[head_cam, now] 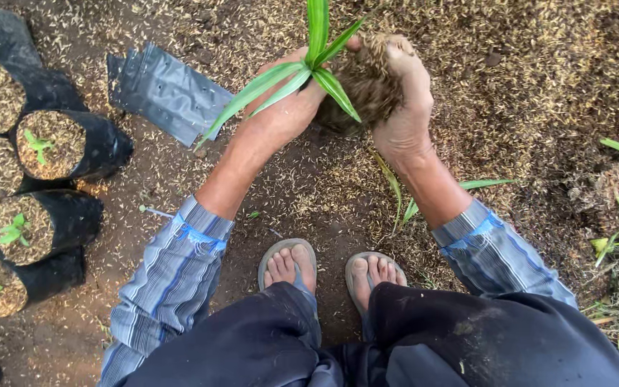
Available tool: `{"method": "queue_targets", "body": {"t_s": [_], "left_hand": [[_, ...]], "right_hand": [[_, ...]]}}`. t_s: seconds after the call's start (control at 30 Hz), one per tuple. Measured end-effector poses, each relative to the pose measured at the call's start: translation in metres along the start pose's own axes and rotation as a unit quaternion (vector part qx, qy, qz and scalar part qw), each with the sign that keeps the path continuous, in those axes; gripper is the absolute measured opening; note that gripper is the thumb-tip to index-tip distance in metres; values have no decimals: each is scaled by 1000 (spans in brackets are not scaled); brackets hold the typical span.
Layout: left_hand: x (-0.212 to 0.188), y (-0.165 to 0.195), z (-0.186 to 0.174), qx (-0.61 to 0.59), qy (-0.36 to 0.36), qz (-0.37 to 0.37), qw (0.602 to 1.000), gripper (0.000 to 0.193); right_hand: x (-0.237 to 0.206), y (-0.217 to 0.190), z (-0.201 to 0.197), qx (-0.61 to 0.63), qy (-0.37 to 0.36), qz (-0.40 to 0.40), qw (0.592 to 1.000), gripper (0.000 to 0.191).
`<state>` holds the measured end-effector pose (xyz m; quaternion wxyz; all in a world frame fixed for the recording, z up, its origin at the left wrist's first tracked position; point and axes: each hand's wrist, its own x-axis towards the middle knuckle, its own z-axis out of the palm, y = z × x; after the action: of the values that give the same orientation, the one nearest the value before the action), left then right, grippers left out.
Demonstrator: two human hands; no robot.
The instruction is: The person fills a black polybag with soil from a pile on the ground, then separates a small plant from a clump and places it into the bag. The person adds more soil around the plant to secure it in place.
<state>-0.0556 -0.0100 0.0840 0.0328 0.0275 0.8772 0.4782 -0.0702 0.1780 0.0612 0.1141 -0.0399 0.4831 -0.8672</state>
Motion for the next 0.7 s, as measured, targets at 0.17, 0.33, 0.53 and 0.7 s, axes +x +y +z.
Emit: {"method": "queue_targets", "body": {"t_s": [0.17,0.33,0.53,0.7], "left_hand": [[0,-9,4,-35,11,51,998,16],[-3,-20,11,-48,20,69,996,12],[1,-18,23,-55,46,180,981,5],[-5,-17,22,-95,-5,120,988,6]], "right_hand": [[-10,-5,-9,-64,-31,-37,997,33],[-19,3,-23,-667,-46,-96,738,21],[-15,18,-39,-743,-82,-51,662,21],[-17,3,-39,-763,-69,-36,641,20]]}}
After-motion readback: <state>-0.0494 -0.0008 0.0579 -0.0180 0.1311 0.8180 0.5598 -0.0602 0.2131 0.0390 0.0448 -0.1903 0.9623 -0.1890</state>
